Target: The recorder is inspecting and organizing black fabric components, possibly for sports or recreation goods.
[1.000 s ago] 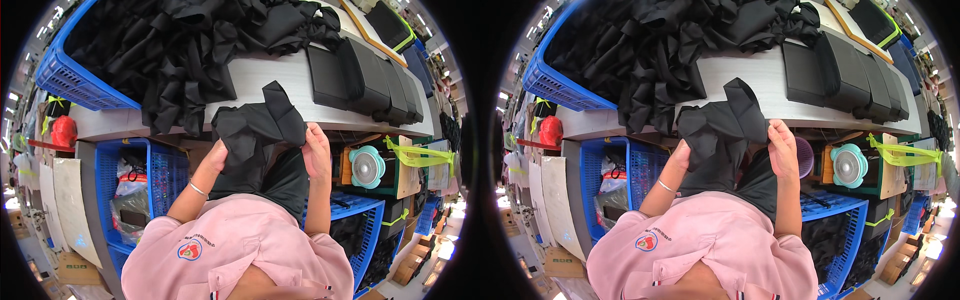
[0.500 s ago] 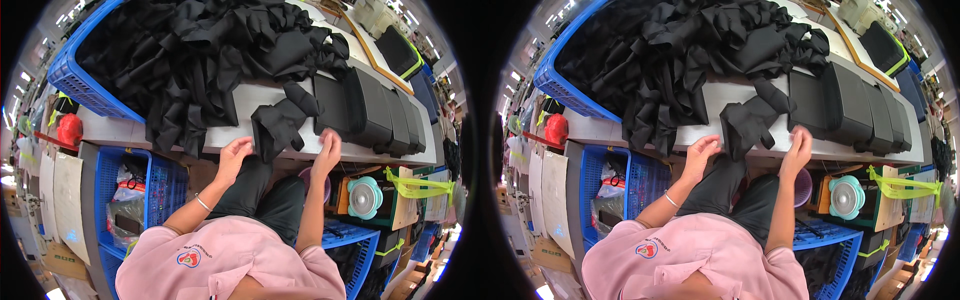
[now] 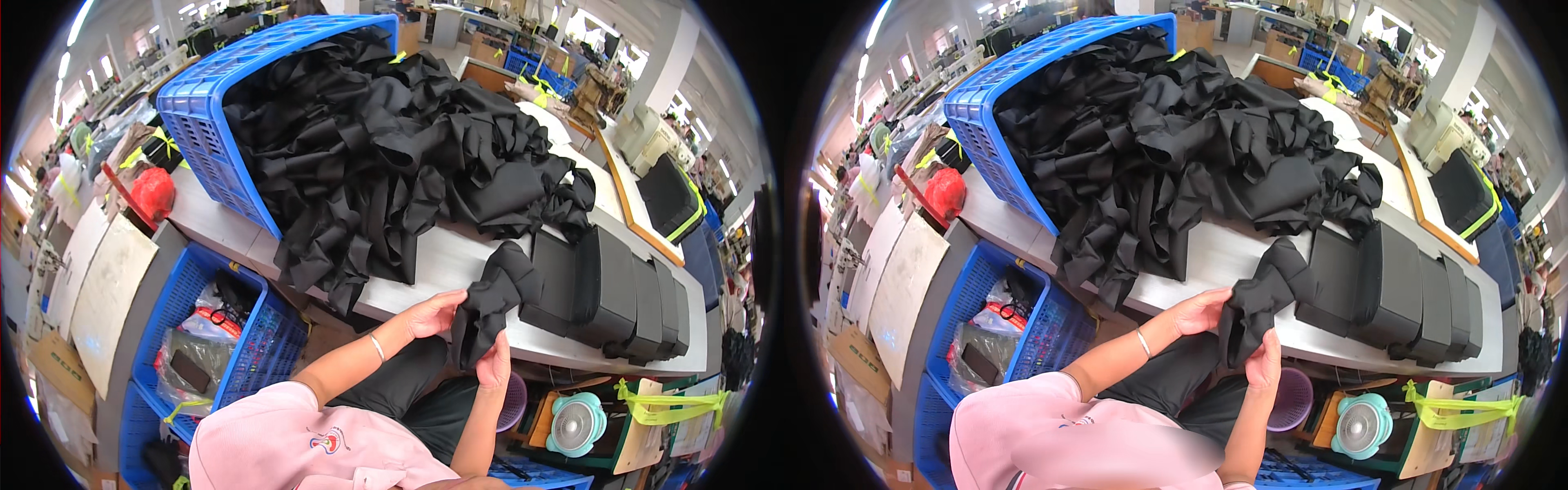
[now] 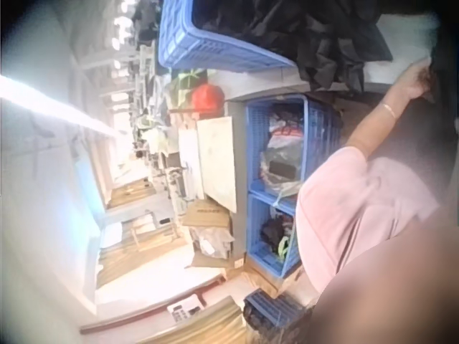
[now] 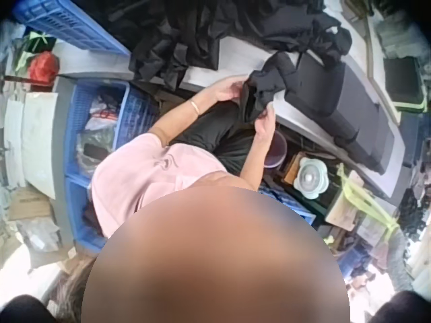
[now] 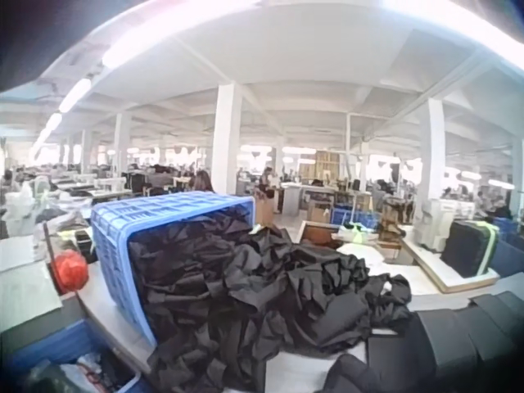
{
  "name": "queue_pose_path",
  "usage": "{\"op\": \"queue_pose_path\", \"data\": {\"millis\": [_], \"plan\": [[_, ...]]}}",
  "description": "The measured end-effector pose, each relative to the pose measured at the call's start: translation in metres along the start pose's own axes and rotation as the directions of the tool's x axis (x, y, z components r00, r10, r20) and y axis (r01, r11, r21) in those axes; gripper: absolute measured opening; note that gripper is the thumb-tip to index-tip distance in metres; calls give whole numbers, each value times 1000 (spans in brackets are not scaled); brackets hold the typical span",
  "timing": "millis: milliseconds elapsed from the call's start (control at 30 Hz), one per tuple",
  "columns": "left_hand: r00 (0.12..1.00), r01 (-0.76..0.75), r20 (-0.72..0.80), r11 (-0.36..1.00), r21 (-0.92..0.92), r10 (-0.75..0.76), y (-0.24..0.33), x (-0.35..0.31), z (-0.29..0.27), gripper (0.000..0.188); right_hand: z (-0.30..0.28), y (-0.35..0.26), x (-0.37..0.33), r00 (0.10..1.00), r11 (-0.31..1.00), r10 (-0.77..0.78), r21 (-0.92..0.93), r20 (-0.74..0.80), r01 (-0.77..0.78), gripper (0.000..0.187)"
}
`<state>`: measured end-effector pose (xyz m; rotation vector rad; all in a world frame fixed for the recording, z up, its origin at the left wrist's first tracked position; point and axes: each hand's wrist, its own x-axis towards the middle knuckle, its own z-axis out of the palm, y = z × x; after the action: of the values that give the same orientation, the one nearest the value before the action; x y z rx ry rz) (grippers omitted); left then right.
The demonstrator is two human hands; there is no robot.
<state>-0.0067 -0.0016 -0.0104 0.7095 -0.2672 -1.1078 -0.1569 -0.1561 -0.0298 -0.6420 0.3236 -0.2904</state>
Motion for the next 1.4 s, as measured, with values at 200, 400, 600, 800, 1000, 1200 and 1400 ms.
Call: {"op": "queue_pose_path", "data": {"millis": [200,400,600,800,1000,1200,1400], "plan": [[998,60,32,949,-309,-53,-4,1,-16,43,5,-7,9,1000,999,24,22,6,-24,56],[997,10,75,999,38,-13,7,1,-13,29,24,-8,20,996,915,2,-401,87,34,28],[455,-304,-225,388,870,861,11,-1,-8,15,48,2,24,662,45,-749,-999,-22,17,12],[739,-303,-291,685,662,607,-2,-20,-11,36,55,4,1,907,722,-298,-691,-298,10,37],[815,-303,-167,655,693,555,-1,-22,-9,44,57,11,-4,926,656,-365,-733,-99,180,27],[400,-262,-165,285,922,901,21,-9,-14,39,48,-7,19,722,145,-690,-986,-44,78,31],[491,-354,-272,475,806,827,15,-19,-10,46,31,-32,17,982,450,-184,-892,-38,50,64]]}}
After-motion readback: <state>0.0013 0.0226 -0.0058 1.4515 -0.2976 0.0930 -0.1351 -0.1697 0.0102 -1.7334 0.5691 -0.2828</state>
